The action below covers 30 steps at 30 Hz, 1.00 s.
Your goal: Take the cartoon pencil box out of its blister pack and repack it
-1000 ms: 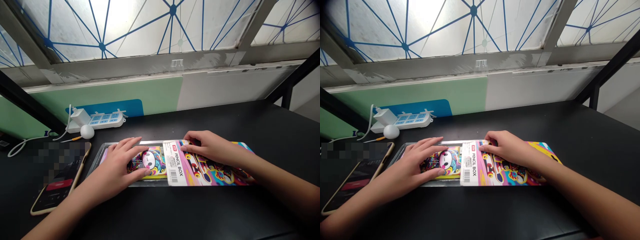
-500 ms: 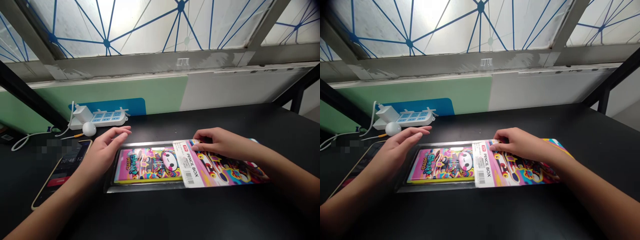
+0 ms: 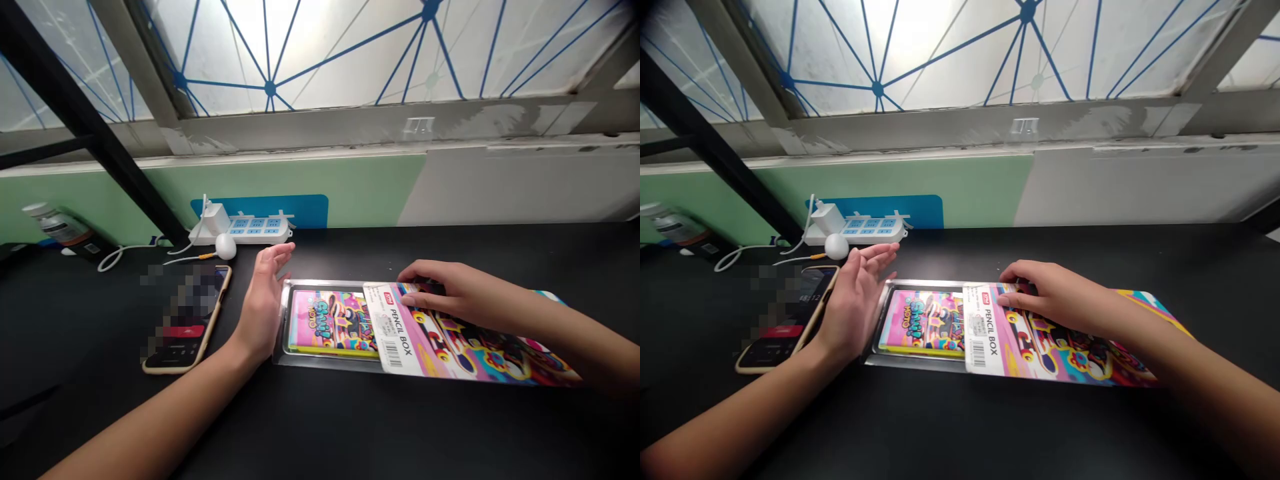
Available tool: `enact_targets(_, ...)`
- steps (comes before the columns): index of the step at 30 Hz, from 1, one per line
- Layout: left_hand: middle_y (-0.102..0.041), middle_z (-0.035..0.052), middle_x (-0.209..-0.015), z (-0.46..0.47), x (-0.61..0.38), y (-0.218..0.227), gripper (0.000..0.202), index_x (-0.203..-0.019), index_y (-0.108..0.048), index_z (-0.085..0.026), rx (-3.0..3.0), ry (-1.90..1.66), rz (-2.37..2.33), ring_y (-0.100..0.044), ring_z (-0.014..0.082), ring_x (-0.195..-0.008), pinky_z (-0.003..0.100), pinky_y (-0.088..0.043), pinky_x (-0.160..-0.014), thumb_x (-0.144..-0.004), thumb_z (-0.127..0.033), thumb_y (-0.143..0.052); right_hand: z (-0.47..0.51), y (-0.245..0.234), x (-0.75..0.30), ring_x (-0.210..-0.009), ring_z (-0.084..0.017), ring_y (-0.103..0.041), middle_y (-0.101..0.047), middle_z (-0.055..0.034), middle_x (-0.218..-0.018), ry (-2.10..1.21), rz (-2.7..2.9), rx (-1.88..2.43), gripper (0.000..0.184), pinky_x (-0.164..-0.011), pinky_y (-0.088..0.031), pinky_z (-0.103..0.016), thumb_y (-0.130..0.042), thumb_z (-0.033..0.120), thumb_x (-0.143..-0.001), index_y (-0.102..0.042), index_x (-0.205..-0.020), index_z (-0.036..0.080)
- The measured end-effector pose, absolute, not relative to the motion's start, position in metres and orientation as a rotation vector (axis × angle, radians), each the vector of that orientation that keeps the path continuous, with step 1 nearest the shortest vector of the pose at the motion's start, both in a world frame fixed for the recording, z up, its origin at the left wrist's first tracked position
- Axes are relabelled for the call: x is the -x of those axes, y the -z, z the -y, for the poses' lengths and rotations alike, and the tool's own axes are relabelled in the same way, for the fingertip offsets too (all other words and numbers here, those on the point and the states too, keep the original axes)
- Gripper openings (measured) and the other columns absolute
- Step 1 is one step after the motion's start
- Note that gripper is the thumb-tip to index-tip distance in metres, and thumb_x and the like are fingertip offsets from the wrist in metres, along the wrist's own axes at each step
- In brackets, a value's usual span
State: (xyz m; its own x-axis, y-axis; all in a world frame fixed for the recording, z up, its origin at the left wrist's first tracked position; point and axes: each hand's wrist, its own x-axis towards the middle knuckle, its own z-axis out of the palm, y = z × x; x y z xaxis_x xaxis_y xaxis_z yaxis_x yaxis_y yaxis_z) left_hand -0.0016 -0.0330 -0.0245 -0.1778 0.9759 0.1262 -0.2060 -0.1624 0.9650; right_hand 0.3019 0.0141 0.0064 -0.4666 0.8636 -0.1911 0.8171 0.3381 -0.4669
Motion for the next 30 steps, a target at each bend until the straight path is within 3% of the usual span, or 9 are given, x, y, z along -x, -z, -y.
enact_targets(5, -0.058, 0.0093, -0.145, 0.033, 0.004, 0.024, 0.047, -0.119, -0.060, -0.026, -1.048, -1.507, -1.076, -0.040, 0.0265, -0.147, 0.049, -0.028, -0.121, -0.105, -0.059, -0.031, -0.024, -0.013, -0.236, -0.097, -0.028, -0.070, -0.075, -0.0058, -0.112, -0.678, 2.678, 1.442, 0.043, -0.079, -0.053, -0.039, -0.058, 0.063, -0.091, -0.069, -0.112, 0.027)
enact_targets(9, -0.059, 0.0093, -0.144, 0.033, 0.005, 0.020, 0.039, -0.120, -0.057, -0.025, -0.978, -1.478, -1.071, -0.043, 0.0252, -0.145, 0.049, -0.028, -0.121, -0.106, -0.048, -0.029, -0.028, -0.018, -0.180, -0.094, -0.027, -0.071, -0.075, -0.0064, -0.110, -0.524, 2.828, 1.311, 0.042, -0.075, -0.052, -0.036, -0.058, 0.060, -0.093, -0.070, -0.111, 0.024)
enact_targets(13, -0.061, 0.0105, -0.142, 0.033, 0.007, 0.017, 0.028, -0.122, -0.053, -0.024, -0.895, -1.441, -1.113, -0.049, 0.0272, -0.140, 0.048, -0.038, -0.115, -0.099, -0.034, -0.041, -0.019, -0.023, -0.154, -0.094, -0.030, -0.069, -0.068, -0.0099, -0.125, -0.314, 2.844, 1.269, 0.043, -0.082, -0.051, -0.043, -0.061, 0.055, -0.094, -0.067, -0.120, 0.021)
enact_targets(15, -0.061, 0.0122, -0.142, 0.032, 0.008, 0.018, 0.038, -0.125, -0.051, -0.024, -0.853, -1.392, -1.161, -0.053, 0.0298, -0.137, 0.047, -0.046, -0.107, -0.087, -0.018, -0.052, -0.012, -0.025, -0.160, -0.094, -0.030, -0.069, -0.063, -0.0124, -0.133, -0.099, 2.815, 1.193, 0.045, -0.086, -0.050, -0.046, -0.065, 0.051, -0.092, -0.064, -0.124, 0.019)
enact_targets(18, -0.062, 0.0122, -0.139, 0.032, 0.010, 0.019, 0.066, -0.133, -0.047, -0.027, -0.824, -1.334, -1.214, -0.051, 0.0282, -0.139, 0.042, -0.051, -0.101, -0.073, 0.000, -0.051, -0.005, -0.026, -0.190, -0.086, -0.027, -0.070, -0.063, -0.0132, -0.133, 0.119, 2.753, 1.120, 0.043, -0.080, -0.052, -0.044, -0.065, 0.052, -0.093, -0.065, -0.122, 0.020)
enact_targets(21, -0.063, 0.0116, -0.137, 0.031, 0.011, 0.020, 0.077, -0.142, -0.042, -0.031, -0.827, -1.313, -1.207, -0.056, 0.0254, -0.135, 0.036, -0.055, -0.093, -0.073, 0.004, -0.048, -0.001, -0.017, -0.234, -0.078, -0.024, -0.069, -0.063, -0.0131, -0.133, 0.041, 2.704, 1.202, 0.046, -0.075, -0.055, -0.045, -0.056, 0.061, -0.096, -0.065, -0.118, 0.022)
enact_targets(25, -0.060, 0.0165, -0.138, 0.030, 0.011, 0.018, 0.081, -0.151, -0.029, -0.034, -0.819, -1.285, -1.183, -0.066, 0.0295, -0.124, 0.033, -0.061, -0.071, -0.081, 0.002, -0.049, 0.001, 0.002, -0.282, -0.102, -0.028, -0.070, -0.058, -0.0143, -0.139, -0.225, 2.580, 1.234, 0.045, -0.086, -0.057, -0.046, -0.053, 0.062, -0.097, -0.066, -0.117, 0.023)
enact_targets(30, -0.061, 0.0181, -0.140, 0.028, 0.008, 0.016, 0.081, -0.154, -0.024, -0.036, -0.806, -1.278, -1.190, -0.068, 0.0306, -0.122, 0.031, -0.062, -0.068, -0.088, -0.003, -0.057, 0.004, 0.008, -0.294, -0.100, -0.028, -0.070, -0.069, -0.0127, -0.122, -0.390, 2.560, 1.273, 0.042, -0.083, -0.057, -0.045, -0.054, 0.058, -0.098, -0.065, -0.117, 0.023)
